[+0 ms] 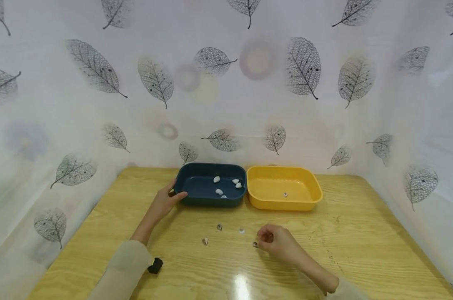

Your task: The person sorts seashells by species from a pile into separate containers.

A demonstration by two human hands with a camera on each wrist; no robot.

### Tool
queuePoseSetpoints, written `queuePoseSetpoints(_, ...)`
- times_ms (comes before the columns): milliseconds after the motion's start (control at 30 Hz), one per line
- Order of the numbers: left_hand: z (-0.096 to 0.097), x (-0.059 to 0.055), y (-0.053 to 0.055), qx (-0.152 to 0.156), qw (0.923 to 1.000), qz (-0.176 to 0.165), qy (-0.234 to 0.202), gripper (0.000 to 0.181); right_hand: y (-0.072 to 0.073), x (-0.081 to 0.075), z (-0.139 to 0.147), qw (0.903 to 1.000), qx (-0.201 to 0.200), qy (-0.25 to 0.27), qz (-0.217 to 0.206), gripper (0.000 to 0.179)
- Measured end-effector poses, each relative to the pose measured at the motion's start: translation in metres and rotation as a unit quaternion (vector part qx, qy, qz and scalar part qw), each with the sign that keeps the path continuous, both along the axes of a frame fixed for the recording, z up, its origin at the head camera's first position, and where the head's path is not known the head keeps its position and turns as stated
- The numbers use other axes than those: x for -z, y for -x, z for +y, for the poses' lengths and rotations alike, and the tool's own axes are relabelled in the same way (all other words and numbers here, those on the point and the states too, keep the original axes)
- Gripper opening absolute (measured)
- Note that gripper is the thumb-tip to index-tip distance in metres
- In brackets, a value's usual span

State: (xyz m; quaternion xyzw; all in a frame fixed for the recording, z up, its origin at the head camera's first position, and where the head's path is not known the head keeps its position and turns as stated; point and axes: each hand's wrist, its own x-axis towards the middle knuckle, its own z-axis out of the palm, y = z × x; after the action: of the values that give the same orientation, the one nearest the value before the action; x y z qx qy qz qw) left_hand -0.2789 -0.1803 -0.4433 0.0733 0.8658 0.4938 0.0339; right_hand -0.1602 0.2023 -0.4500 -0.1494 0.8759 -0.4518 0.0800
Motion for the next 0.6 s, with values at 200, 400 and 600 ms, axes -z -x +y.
queuePoseSetpoints(200,-0.001,0.0003,0.0,0.005,1.0,-0.001,0.004,0.079,-0.0021,0.0022,-0.0051,0.9999,-0.005,-0.01,0.007,0.019)
queuePoseSetpoints(400,-0.0018,0.0008,-0.0004,0.006,1.0,0.0,0.002,0.08,-0.0056,0.0057,-0.0078,0.9987,-0.006,-0.038,0.034,0.017)
queuePoseSetpoints(600,-0.0017,0.0016,0.0006,0.005,1.0,0.003,0.0,0.081,-0.0056,0.0071,-0.0098,0.9971,-0.002,-0.06,0.048,0.013)
